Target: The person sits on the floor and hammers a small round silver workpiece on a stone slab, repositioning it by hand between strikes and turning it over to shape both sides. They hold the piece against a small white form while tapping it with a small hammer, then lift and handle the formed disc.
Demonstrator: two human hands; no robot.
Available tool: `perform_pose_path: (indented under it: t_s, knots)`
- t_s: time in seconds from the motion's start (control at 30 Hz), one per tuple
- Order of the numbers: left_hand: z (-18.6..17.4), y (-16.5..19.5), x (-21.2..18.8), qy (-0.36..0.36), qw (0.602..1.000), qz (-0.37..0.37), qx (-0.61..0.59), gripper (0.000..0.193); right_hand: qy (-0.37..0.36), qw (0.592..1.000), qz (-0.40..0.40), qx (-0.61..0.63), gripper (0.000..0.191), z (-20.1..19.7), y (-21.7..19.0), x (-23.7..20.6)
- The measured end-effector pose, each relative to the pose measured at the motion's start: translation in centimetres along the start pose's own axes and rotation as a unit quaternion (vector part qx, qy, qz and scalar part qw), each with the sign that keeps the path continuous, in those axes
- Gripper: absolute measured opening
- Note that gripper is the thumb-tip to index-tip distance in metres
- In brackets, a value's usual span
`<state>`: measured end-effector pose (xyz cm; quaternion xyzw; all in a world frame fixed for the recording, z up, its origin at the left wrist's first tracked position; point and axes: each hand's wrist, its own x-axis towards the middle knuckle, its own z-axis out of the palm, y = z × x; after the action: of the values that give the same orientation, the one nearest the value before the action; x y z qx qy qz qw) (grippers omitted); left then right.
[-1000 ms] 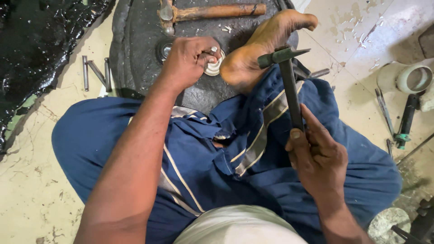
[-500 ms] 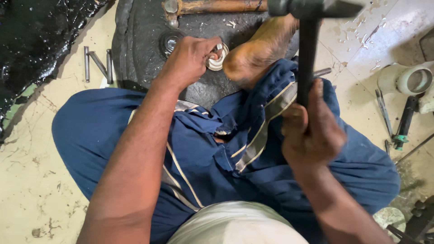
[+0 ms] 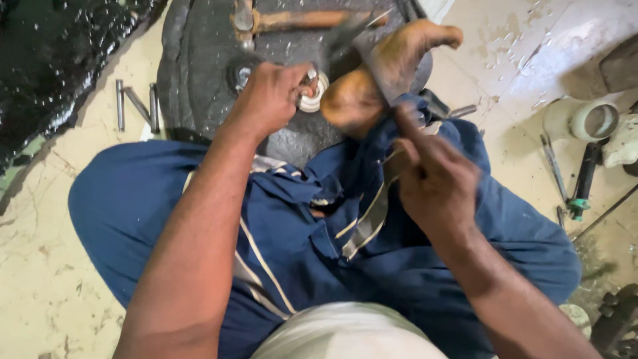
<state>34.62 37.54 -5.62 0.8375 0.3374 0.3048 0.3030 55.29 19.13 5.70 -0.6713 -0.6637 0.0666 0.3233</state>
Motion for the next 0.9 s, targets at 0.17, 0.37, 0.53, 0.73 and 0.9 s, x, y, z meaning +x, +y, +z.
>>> perform_pose_path:
  t_s: [0.17,0.37,0.53,0.73,0.9]
  knots:
    - [0.3,-0.7,0.3,-0.003,1.000,0.001,0.013,0.009,-0.081,0.996,-0.018,0.034,0.046,0.2,0.1,0.0]
    - [0.9,-1.1,0.1,0.006,0.999,-0.014,0.029,0.015,0.062,0.997,-0.004,0.036,0.033,0.1,0.4,0.0]
    - [0.7,-1.0,0.6,-0.032,0.998,-0.049,0.017,0.015,-0.024,1.000,0.010,0.010,0.039,-0.2,0.2,0.7]
    - [0.6,-0.5,0.5,-0.001,0.999,-0.021,0.031,0.008,-0.069,0.997,0.020,0.004,0.040,-0.4,0.1,1.2]
    - [0.8,-0.7,0.4,-0.010,0.998,-0.054,-0.014,0.012,-0.004,0.996,-0.045,0.072,0.031,-0.5,-0.3,1.8]
